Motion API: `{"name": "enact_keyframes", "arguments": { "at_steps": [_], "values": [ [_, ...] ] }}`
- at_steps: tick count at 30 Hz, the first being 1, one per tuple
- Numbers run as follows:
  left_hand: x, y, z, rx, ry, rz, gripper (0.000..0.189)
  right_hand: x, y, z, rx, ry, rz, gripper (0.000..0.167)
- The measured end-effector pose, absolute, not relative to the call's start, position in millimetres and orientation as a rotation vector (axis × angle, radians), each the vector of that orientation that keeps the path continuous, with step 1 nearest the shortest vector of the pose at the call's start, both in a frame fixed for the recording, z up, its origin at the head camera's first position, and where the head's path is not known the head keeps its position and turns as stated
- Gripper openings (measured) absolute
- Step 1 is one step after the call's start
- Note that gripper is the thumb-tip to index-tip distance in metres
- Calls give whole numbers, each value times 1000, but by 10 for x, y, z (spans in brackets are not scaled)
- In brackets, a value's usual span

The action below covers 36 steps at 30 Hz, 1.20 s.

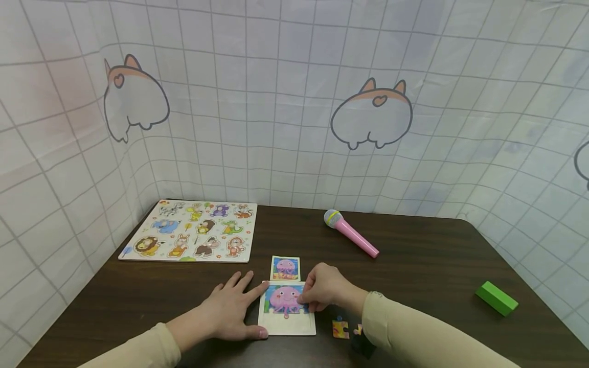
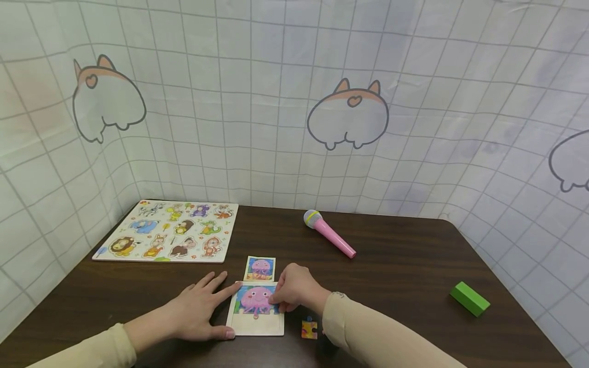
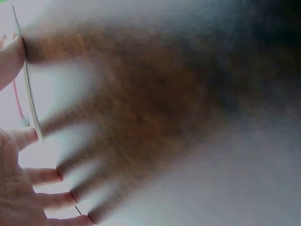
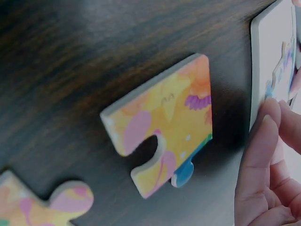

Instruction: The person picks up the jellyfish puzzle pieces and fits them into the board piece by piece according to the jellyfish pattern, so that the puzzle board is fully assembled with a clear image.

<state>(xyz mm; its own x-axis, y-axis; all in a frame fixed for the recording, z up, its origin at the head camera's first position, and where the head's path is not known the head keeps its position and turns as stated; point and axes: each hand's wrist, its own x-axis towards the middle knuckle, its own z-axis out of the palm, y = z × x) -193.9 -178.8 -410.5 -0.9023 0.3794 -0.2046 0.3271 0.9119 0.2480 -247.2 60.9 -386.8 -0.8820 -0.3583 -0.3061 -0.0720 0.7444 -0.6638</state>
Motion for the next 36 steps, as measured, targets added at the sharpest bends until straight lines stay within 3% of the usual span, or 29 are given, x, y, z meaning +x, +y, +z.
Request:
{"name": "enact_keyframes", "arguments": {
  "at_steps": [14,22,30,36],
  "values": [
    [-1936,-1789,-4102,534,2829,310,97,-2465,595,-3917,-392,2588,-879,27],
    [-1936,-1788,-4110,538,2831,319,98,-2418,736,-3886,-643,2513,-870,3],
    [-1940,-1790,-4115,546,2825,313,97,-2324,869,-3883,-1301,2610,-343,35],
    [-1935,-1781,-4115,538,2828,313,98,-2252,841,-3873,-1482,2529,-22,49]
  ]
}}
